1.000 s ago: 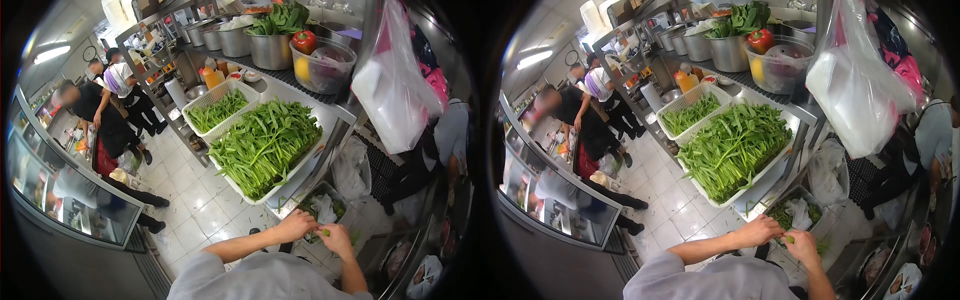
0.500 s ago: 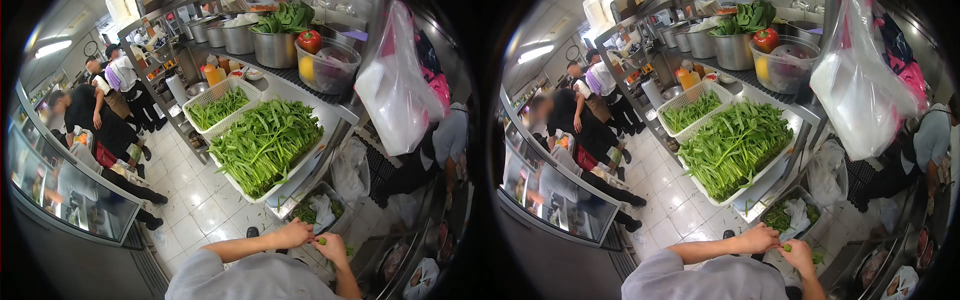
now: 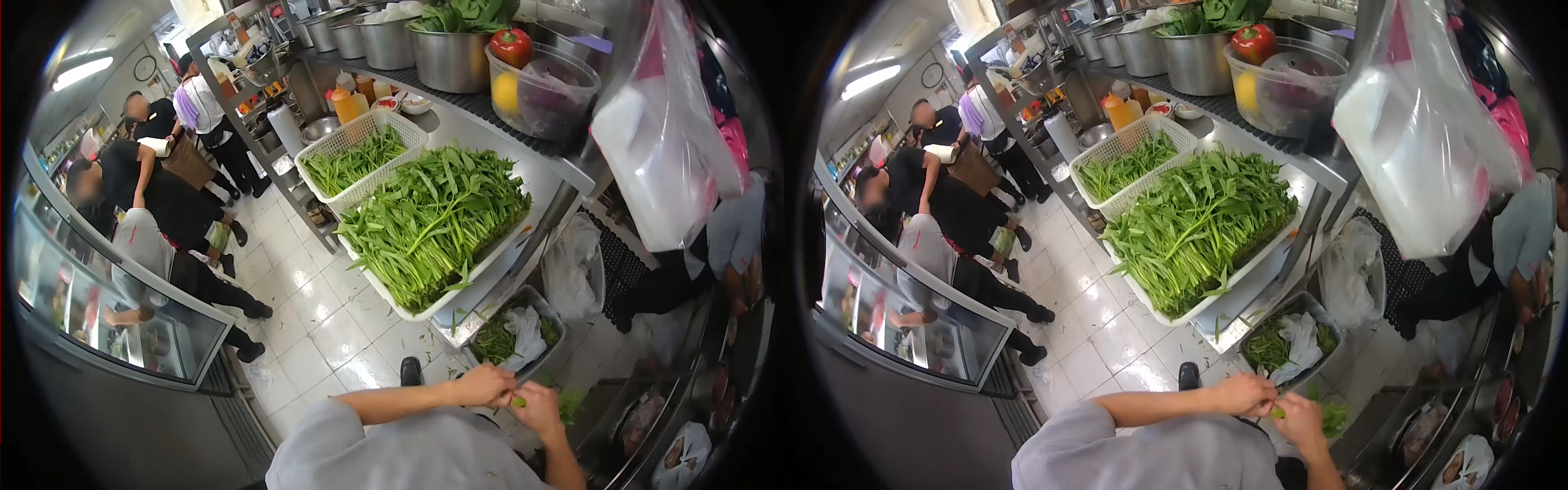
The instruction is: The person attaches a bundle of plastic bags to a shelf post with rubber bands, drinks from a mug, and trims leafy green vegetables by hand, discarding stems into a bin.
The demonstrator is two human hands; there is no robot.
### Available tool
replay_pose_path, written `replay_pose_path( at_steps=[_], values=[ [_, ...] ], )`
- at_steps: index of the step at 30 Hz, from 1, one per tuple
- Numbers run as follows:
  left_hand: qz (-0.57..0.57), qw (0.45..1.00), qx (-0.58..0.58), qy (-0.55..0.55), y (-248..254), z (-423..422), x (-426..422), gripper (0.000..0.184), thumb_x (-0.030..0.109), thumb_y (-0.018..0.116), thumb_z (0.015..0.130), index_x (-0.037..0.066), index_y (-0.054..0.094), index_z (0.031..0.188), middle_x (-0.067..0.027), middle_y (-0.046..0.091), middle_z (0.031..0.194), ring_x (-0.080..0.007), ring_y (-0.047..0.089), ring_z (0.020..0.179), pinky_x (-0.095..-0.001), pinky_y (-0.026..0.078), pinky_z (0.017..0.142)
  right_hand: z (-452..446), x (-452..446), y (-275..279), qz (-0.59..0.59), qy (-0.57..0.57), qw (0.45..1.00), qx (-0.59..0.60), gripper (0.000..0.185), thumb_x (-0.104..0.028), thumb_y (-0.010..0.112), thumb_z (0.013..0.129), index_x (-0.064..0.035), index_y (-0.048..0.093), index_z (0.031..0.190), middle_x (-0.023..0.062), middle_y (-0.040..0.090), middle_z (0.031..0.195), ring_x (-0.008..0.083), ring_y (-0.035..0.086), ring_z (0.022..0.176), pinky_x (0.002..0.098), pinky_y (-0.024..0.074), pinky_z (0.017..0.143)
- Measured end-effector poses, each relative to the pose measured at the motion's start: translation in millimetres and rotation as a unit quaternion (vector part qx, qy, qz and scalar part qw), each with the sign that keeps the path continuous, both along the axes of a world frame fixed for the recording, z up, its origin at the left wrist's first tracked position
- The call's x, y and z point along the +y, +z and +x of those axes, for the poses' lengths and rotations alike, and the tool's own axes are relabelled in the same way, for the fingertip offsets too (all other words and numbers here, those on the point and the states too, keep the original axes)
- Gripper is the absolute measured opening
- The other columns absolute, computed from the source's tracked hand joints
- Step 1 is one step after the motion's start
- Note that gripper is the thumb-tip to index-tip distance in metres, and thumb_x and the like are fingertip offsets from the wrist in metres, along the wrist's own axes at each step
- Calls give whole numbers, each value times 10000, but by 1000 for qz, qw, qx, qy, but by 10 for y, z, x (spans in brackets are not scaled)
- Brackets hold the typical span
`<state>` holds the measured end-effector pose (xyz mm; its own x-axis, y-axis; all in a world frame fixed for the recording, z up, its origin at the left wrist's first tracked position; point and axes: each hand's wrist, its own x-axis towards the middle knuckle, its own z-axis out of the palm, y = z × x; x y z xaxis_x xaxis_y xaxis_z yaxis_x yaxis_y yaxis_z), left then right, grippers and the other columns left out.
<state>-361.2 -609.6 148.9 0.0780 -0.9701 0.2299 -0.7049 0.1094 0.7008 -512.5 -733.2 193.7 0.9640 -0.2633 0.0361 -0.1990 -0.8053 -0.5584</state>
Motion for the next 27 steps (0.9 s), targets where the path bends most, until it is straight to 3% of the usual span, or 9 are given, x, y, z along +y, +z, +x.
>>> replay_pose_path(
  at_steps=[8, 10, 13, 15, 16, 17, 19, 22, 27],
  values=[
    [68, 992, 91, 47, 35, -156, 27, 187, 255, 611, 807, 70, 600, 835, -118, 598, 815, -356, 626, 764, -449, 506, 668, -184, 100, -224, 5, -58, 990, -127, 82, -139, 717, 722, -87, 701, 783, 70, 606, 728, 293, 620, 628, 399, 489, 536],
    [21, 986, 157, 49, -143, -116, -91, 103, 184, 642, 791, 88, 605, 795, -118, 590, 784, -341, 614, 760, -436, 486, 664, -153, -40, -243, -49, -36, 987, -152, 59, -104, 714, 737, -64, 672, 746, 76, 596, 708, 282, 607, 608, 399, 488, 539],
    [-24, 983, 112, 140, 103, 182, -357, 98, 150, 648, 779, 64, 618, 816, -131, 590, 817, -341, 594, 767, -412, 485, 718, 66, -277, 88, -13, -117, 963, -244, 74, 14, 686, 766, -14, 623, 739, 160, 638, 779, 330, 635, 706, 379, 520, 647],
    [-42, 973, 147, 171, 92, 423, -497, 89, 127, 647, 799, 46, 626, 832, -148, 605, 816, -343, 610, 799, -413, 480, 709, 108, -457, 195, 139, -256, 910, -296, 91, -43, 687, 859, 7, 651, 791, 79, 635, 775, 211, 606, 676, 331, 493, 637],
    [-9, 968, 136, 209, 115, 469, -586, 111, 150, 642, 843, 41, 634, 869, -155, 621, 860, -352, 616, 820, -418, 487, 724, 76, -535, 360, 259, -343, 874, -227, 162, -139, 655, 924, 16, 683, 886, 24, 634, 800, 124, 556, 641, 272, 443, 563],
    [22, 975, 67, 211, 100, 549, -686, 136, 168, 646, 861, 38, 650, 900, -165, 637, 903, -359, 619, 840, -435, 494, 756, 68, -633, 567, 424, -344, 802, -242, 243, -196, 598, 969, 33, 679, 984, 19, 626, 863, 69, 495, 606, 221, 355, 495],
    [58, 971, -117, 199, 31, 655, -790, 290, 173, 634, 892, 15, 629, 1135, -178, 645, 1071, -370, 595, 994, -436, 481, 864, 38, -857, 529, 499, -315, 738, -329, 271, -223, 578, 981, 31, 650, 1037, 41, 613, 926, 54, 457, 575, 205, 304, 457],
    [6, 984, -61, 167, 195, 650, -870, 382, 180, 612, 924, 43, 563, 1276, -183, 608, 1224, -384, 599, 1067, -429, 479, 912, 68, -1052, 470, 568, -273, 664, -402, 290, -247, 566, 988, 19, 619, 1092, 55, 603, 969, 69, 479, 585, 210, 322, 449],
    [-30, 990, 59, 124, 686, 483, -875, 246, 101, 610, 912, 33, 650, 1146, -173, 646, 1170, -334, 612, 1102, -380, 465, 955, 112, -1158, 400, 621, -256, 605, -427, 294, -284, 571, 985, -34, 577, 1140, 57, 601, 948, 88, 508, 633, 226, 360, 482]
  ],
)
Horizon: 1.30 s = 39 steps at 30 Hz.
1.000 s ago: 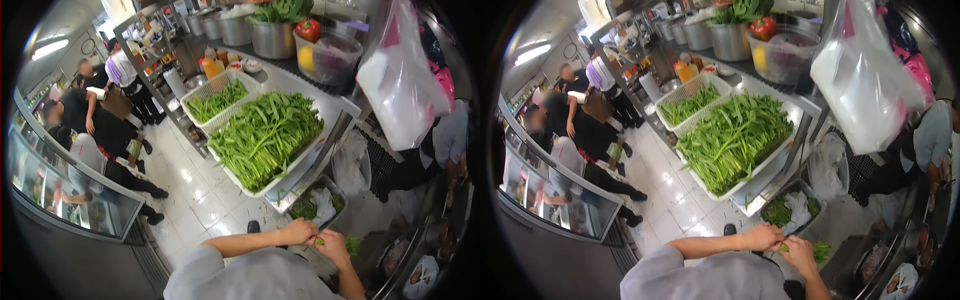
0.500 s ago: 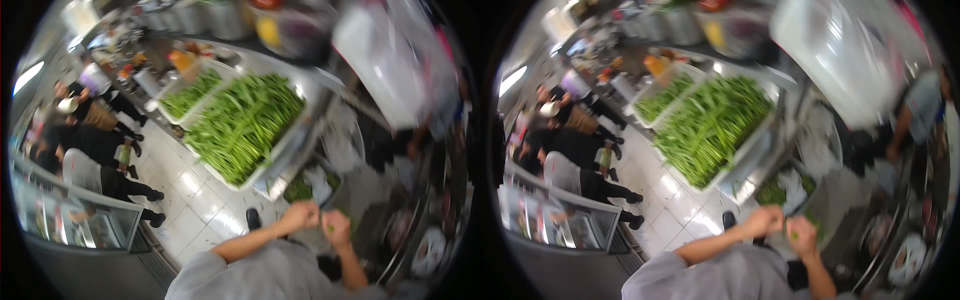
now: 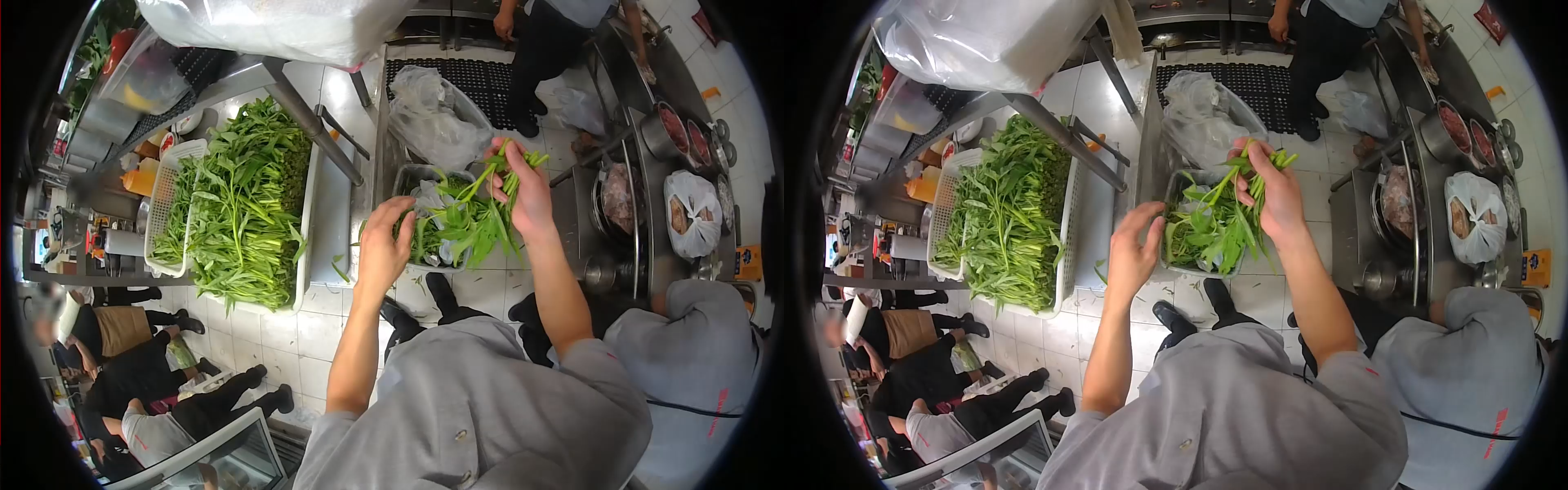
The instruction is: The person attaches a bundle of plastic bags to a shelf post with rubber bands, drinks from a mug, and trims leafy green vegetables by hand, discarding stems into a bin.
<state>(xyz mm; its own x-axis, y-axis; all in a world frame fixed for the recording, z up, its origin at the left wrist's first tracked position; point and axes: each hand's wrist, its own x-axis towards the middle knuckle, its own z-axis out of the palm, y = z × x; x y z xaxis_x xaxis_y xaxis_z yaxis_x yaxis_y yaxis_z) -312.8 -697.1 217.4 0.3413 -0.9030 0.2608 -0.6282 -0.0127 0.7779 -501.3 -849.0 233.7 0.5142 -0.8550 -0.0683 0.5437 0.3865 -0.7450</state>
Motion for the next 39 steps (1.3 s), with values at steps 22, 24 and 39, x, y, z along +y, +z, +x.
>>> replay_pose_path(
  at_steps=[22, 24, 39],
  values=[
    [134, 902, -233, 337, 594, 1888, 1256, 223, 228, 695, 853, 24, 702, 945, -152, 646, 940, -309, 627, 851, -398, 494, 772, 116, 344, -834, -72, 30, 979, 190, 320, -226, 561, 993, 36, 607, 1172, 76, 598, 1042, 150, 590, 843, 317, 478, 798],
    [84, 911, -209, 346, 634, 1973, 1273, 206, 211, 685, 858, 18, 696, 930, -154, 655, 935, -298, 633, 838, -390, 498, 763, 170, 335, -715, -266, -25, 925, 271, 311, -203, 542, 1002, 52, 613, 1165, 89, 617, 1075, 156, 608, 880, 310, 479, 832],
    [-79, 966, -133, 206, 1985, 1324, 1492, 255, 13, 736, 825, -18, 642, 1060, -109, 704, 973, -174, 692, 941, -288, 540, 818, 1770, 1179, 1616, -727, -12, 686, 21, 273, 11, 724, 738, -10, 696, 1009, 110, 644, 916, 267, 630, 701, 347, 521, 602]
  ],
)
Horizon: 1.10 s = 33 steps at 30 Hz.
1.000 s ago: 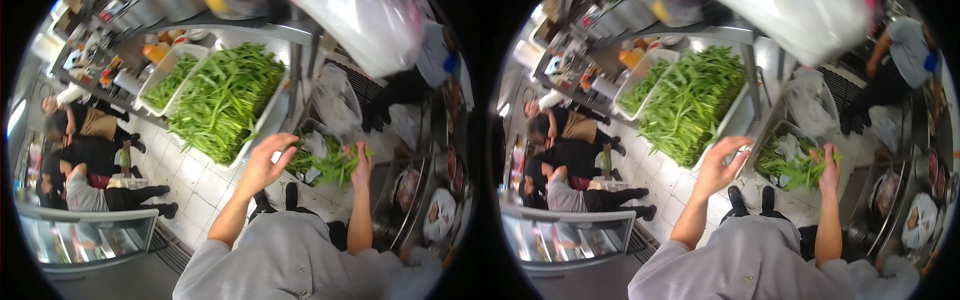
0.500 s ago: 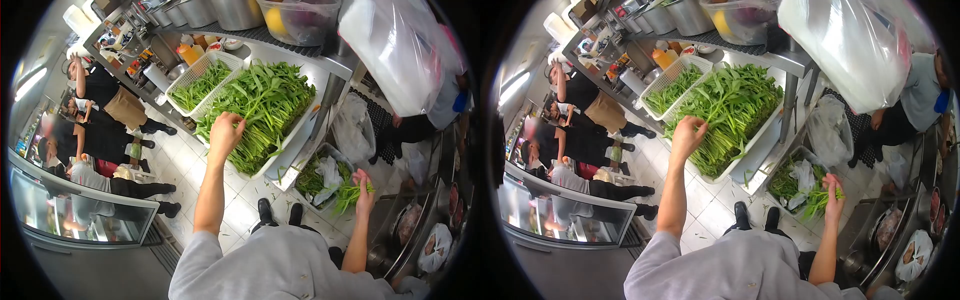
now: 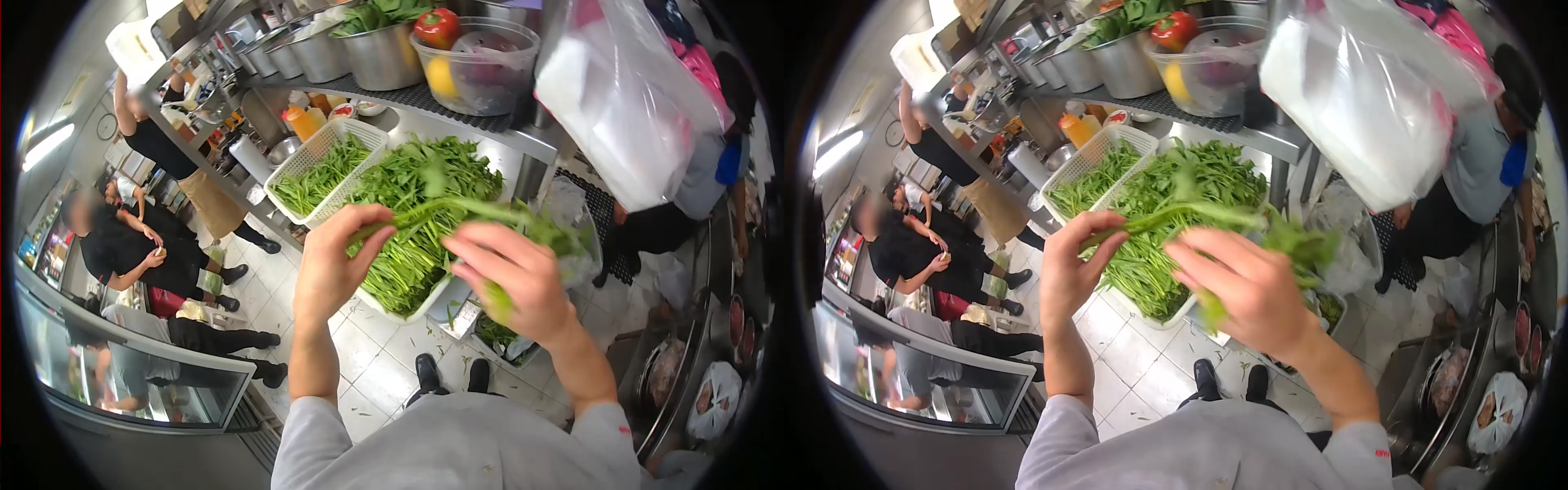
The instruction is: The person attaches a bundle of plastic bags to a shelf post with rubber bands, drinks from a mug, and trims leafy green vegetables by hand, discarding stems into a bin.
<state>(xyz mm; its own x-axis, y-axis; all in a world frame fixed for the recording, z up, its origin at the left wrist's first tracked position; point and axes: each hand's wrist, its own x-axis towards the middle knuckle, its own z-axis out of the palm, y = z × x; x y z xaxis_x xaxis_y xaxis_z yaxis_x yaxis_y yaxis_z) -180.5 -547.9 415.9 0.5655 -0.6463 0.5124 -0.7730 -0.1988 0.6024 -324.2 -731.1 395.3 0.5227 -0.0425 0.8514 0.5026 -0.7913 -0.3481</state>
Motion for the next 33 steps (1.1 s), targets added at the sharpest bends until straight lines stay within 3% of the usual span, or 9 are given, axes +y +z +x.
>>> replay_pose_path(
  at_steps=[2, 7, 11, 14, 18, 22, 28, 31, 33],
  values=[
    [-12, 997, 54, -56, 20, -120, -5, 272, -6, 745, 807, -33, 635, 1055, -113, 702, 976, -182, 694, 934, -292, 547, 824, 226, 65, 117, -20, 3, 997, 73, 288, -23, 739, 749, 12, 680, 1029, 139, 664, 1013, 294, 671, 817, 365, 537, 694],
    [34, 997, 29, -70, -75, -109, 36, 240, 14, 719, 816, 14, 636, 1042, -102, 682, 969, -220, 699, 855, -313, 560, 733, 269, -6, -16, -16, 44, 976, 214, 248, -72, 727, 727, -63, 712, 974, 93, 661, 812, 308, 656, 776, 401, 521, 657],
    [116, 989, -59, -75, -232, -177, -59, 214, 64, 727, 799, 39, 656, 1000, -102, 644, 889, -295, 650, 838, -345, 530, 737, 161, -98, -180, -19, 6, 970, 243, 235, -75, 714, 719, -100, 711, 952, 84, 660, 805, 307, 660, 742, 410, 523, 637],
    [113, 985, -81, -98, -412, -351, -235, 197, 71, 720, 808, 46, 654, 992, -98, 651, 919, -288, 654, 840, -354, 536, 737, -52, -160, -302, -73, -41, 959, 271, 131, -163, 714, 815, -97, 717, 928, 85, 592, 676, 288, 604, 623, 398, 473, 553],
    [173, 957, -125, -197, -988, -643, -398, 185, 121, 672, 804, 57, 616, 968, -86, 590, 855, -275, 618, 780, -374, 522, 665, -545, -141, -596, -115, -83, 909, 392, 163, -152, 715, 708, -73, 638, 828, 76, 621, 779, 292, 650, 769, 417, 525, 614],
    [175, 939, -118, -272, -1610, -1099, -494, 135, 181, 645, 810, 79, 567, 851, -69, 543, 781, -260, 581, 700, -372, 491, 600, -1134, -106, -1206, -52, -78, 893, 439, 149, -168, 696, 715, -70, 607, 783, 78, 584, 743, 289, 615, 720, 417, 499, 590],
    [127, 925, 65, -354, -2328, -1669, -539, 151, 190, 614, 830, 54, 554, 803, -106, 545, 745, -309, 595, 691, -420, 483, 611, -1857, 169, -2053, 52, -126, 927, 349, 117, -137, 706, 702, -63, 618, 724, 73, 548, 670, 259, 576, 619, 394, 468, 525],
    [194, 903, 163, -347, -2308, -1757, -645, 140, 178, 599, 831, 47, 559, 803, -119, 563, 767, -338, 600, 723, -447, 478, 623, -2002, 166, -2168, 79, -153, 939, 299, 140, -55, 723, 663, -52, 664, 791, 67, 564, 665, 258, 568, 596, 382, 462, 533],
    [176, 921, 136, -319, -2331, -1682, -805, 133, 171, 590, 833, 48, 558, 795, -120, 578, 784, -348, 602, 734, -452, 482, 630, -2026, 65, -2138, 92, -187, 943, 260, 153, -35, 723, 660, -40, 662, 799, 79, 579, 681, 267, 573, 607, 373, 460, 547]
  ],
)
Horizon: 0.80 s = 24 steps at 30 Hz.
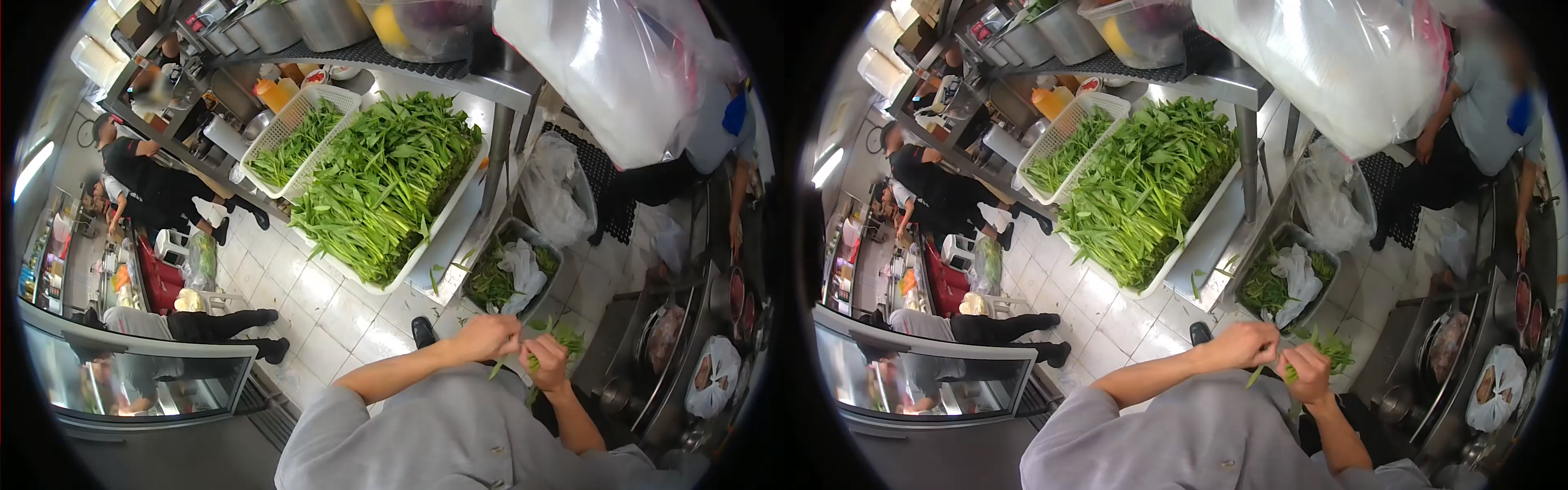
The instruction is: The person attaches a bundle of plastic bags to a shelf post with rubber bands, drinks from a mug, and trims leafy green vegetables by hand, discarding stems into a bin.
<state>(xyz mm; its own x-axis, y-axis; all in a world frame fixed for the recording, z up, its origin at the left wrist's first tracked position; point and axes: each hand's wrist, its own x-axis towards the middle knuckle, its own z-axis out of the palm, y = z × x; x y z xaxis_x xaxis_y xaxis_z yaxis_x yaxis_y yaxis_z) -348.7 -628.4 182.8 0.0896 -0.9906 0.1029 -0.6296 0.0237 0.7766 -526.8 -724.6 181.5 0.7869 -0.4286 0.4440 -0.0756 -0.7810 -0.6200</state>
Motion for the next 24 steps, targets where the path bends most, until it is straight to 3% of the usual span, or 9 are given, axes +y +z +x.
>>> replay_pose_path(
  at_steps=[2, 5, 8, 11, 12, 15, 18, 22, 24],
  values=[
    [-14, 998, -47, 51, 58, 171, -179, 109, 170, 592, 850, 62, 601, 843, -118, 607, 809, -341, 613, 771, -440, 499, 656, -29, -139, 122, -14, -23, 999, -22, 142, 24, 709, 698, -11, 655, 825, 119, 606, 730, 289, 591, 638, 345, 468, 597],
    [-58, 981, -162, 91, 50, 451, -330, 165, 199, 608, 887, 79, 647, 994, -113, 635, 856, -323, 625, 821, -418, 522, 689, -26, -294, 171, 55, -173, 982, -47, 74, 15, 701, 792, 6, 656, 849, 73, 618, 748, 206, 589, 647, 309, 464, 624],
    [-128, 956, -179, 193, 524, 750, -255, 285, 219, 630, 905, 88, 632, 1158, -115, 647, 909, -304, 632, 864, -392, 539, 721, -148, -457, -34, 259, -268, 925, -81, 48, -24, 680, 871, 18, 660, 883, 15, 614, 785, 115, 558, 679, 277, 455, 636],
    [-143, 917, -285, 238, 770, 1390, 12, 305, 72, 624, 860, 96, 636, 1164, -108, 632, 994, -291, 626, 896, -380, 544, 736, -287, -588, -268, 329, -322, 883, -88, 103, -79, 672, 908, 23, 669, 910, -26, 595, 771, 68, 519, 679, 246, 435, 625],
    [-123, 913, -287, 262, 879, 1527, 59, 315, 43, 609, 838, 104, 655, 1144, -100, 622, 1018, -292, 609, 920, -384, 537, 753, -253, -538, -115, 404, -328, 851, -70, 171, -137, 628, 949, 29, 669, 938, 3, 590, 704, 91, 530, 621, 245, 432, 609],
    [-63, 886, -368, 274, 926, 1888, 167, 321, 32, 588, 832, 116, 677, 1129, -80, 611, 1007, -271, 589, 933, -393, 528, 764, -310, -551, -398, 432, -259, 859, -90, 262, -210, 578, 989, 40, 656, 1008, 10, 549, 635, 98, 495, 551, 264, 426, 572],
    [-51, 880, -423, 209, 911, 2111, 150, 351, 3, 601, 801, 121, 685, 1121, -74, 612, 989, -261, 600, 921, -371, 544, 750, -224, -485, -486, 422, -224, 872, -104, 324, -262, 531, 1014, 48, 619, 1038, 23, 519, 596, 119, 505, 523, 278, 450, 569],
    [-158, 887, -350, 255, 1147, 2291, 152, 414, -70, 613, 755, 122, 694, 1112, -66, 643, 1043, -244, 649, 902, -323, 572, 741, -172, -486, -431, 472, -188, 856, -100, 330, -277, 522, 1019, 43, 602, 1025, 8, 466, 572, 121, 500, 505, 288, 471, 580],
    [-309, 842, -316, 308, 1448, 2507, 126, 298, -45, 615, 839, 111, 709, 1074, -99, 689, 1006, -227, 665, 919, -305, 563, 721, -194, -502, -446, 472, -189, 855, -101, 326, -275, 529, 1016, 41, 606, 995, 4, 444, 565, 115, 496, 503, 289, 471, 568]
  ],
)
